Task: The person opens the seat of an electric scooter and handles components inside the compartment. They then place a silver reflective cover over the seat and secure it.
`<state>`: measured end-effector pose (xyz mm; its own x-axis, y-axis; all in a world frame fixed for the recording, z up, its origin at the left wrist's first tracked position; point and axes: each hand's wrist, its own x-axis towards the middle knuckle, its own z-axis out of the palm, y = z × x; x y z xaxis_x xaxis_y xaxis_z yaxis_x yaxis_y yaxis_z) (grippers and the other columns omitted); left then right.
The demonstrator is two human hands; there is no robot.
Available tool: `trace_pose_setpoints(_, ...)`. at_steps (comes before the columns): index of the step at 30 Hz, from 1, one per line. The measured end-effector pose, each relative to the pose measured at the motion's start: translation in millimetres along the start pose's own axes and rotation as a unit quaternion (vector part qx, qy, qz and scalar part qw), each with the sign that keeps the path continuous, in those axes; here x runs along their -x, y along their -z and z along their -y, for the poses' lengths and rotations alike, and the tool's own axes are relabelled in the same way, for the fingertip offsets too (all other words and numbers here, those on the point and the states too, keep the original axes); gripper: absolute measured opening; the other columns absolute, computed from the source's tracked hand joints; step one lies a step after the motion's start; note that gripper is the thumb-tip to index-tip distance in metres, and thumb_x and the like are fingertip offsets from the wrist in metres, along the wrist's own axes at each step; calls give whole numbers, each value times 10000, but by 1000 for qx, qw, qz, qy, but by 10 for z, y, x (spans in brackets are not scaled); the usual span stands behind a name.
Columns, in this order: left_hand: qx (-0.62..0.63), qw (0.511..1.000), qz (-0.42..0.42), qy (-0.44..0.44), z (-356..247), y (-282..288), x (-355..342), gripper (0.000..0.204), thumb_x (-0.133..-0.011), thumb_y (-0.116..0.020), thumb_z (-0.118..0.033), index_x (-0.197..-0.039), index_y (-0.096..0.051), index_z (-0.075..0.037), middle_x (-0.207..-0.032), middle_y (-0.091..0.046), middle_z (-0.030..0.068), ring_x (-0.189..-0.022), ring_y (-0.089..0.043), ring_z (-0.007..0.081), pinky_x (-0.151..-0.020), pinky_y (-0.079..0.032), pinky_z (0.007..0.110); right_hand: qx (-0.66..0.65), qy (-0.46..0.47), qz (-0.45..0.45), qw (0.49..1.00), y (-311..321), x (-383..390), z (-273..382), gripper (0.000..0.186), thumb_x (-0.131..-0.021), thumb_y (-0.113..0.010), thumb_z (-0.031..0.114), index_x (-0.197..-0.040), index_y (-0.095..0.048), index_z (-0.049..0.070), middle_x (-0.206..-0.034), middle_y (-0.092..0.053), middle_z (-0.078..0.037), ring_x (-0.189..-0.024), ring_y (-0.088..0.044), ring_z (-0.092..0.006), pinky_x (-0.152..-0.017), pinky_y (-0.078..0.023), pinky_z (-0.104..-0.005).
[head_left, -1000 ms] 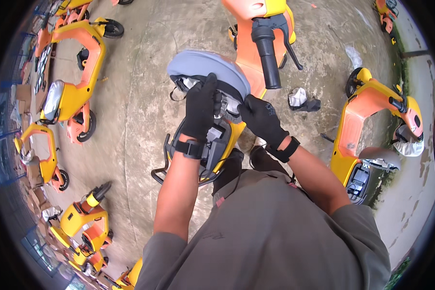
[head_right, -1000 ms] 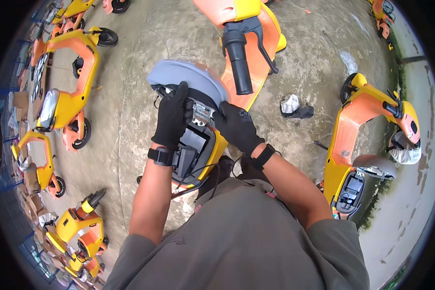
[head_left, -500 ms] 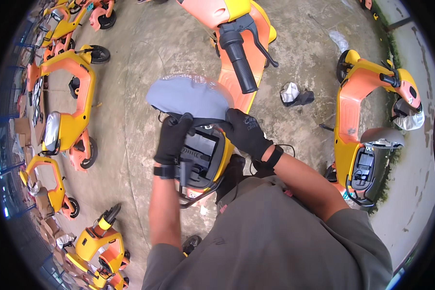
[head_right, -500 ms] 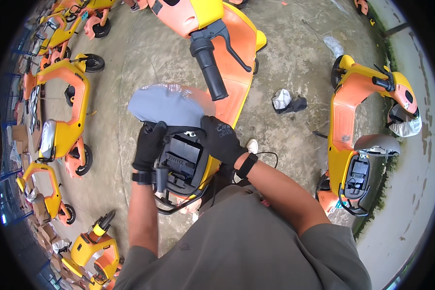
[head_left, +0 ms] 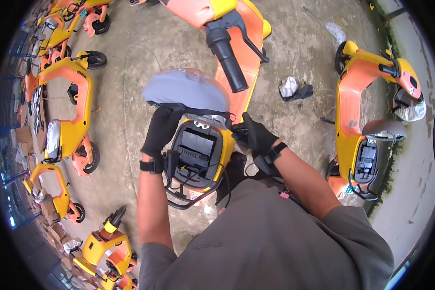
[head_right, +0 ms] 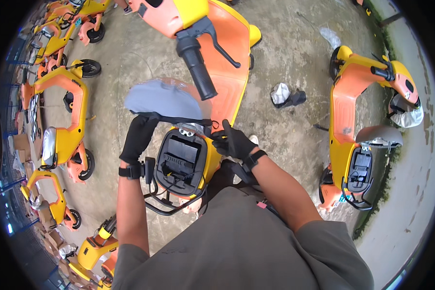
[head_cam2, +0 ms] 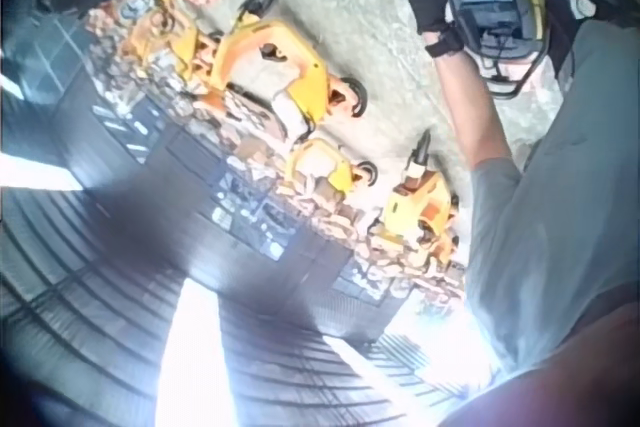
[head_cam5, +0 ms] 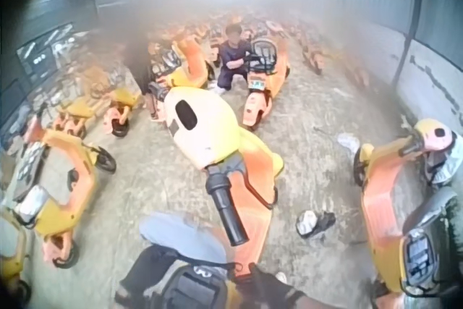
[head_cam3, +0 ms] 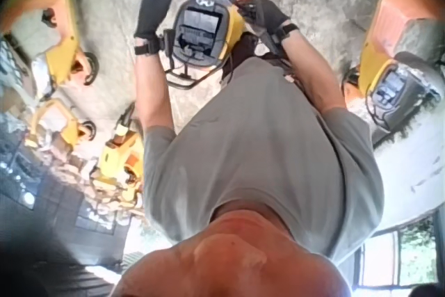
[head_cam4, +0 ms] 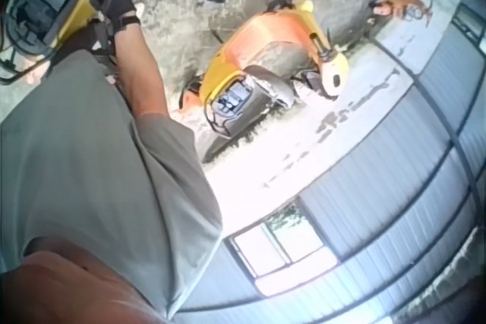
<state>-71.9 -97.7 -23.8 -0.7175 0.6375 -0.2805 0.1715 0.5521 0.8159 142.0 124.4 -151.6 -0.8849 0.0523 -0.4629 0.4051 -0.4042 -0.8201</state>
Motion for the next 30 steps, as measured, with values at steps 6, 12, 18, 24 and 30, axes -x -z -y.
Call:
trace_pose_setpoints(6, 242, 962, -57, 113, -232, -700, 379, 241, -942, -585, -268, -966, -587, -28, -791, -588, -9, -694, -531, 57, -630, -438, 230, -80, -134, -93, 983, 72, -221, -244, 539, -905, -579, 452, -1196, -524, 1, -867, -591, -83, -786, -600, -159, -694, -524, -315)
trace_pose_setpoints(12, 216, 967, -73, 113, -426, -1114, 187, 224, -918, -619, -216, -873, -624, 3, -753, -614, 11, -690, -528, 70, -630, -423, 249, -191, -241, -91, 947, 160, -629, -292, 554, -873, -524, 605, -1081, -617, 100, -852, -535, -56, -703, -547, -160, -634, -520, -315)
trace_pose_setpoints(18, 121, 973, -113, 159, -451, -1251, 79, 328, -897, -649, -246, -984, -626, 70, -859, -675, 69, -765, -581, 122, -701, -460, 298, -200, -251, 4, 947, 55, -738, 107, 330, -931, -464, 434, -895, -607, 138, -733, -579, 0, -515, -510, -114, -467, -409, -225)
trace_pose_setpoints(24, -86, 973, -139, 161, -345, -1422, 108, 349, -848, -713, -289, -890, -645, 50, -713, -653, 48, -634, -563, 113, -592, -432, 275, -202, -198, 83, 956, 95, -888, 217, 230, -919, -488, 294, -927, -639, 120, -698, -587, 4, -504, -493, -92, -454, -368, -219)
trace_pose_setpoints(30, -200, 958, -111, 173, -287, -1457, 101, 318, -895, -647, -262, -957, -674, 49, -701, -682, 128, -626, -626, 141, -584, -464, 307, -159, -220, 107, 957, 328, -1161, -189, 240, -915, -466, 227, -868, -667, 105, -611, -568, -12, -433, -440, -113, -403, -298, -257)
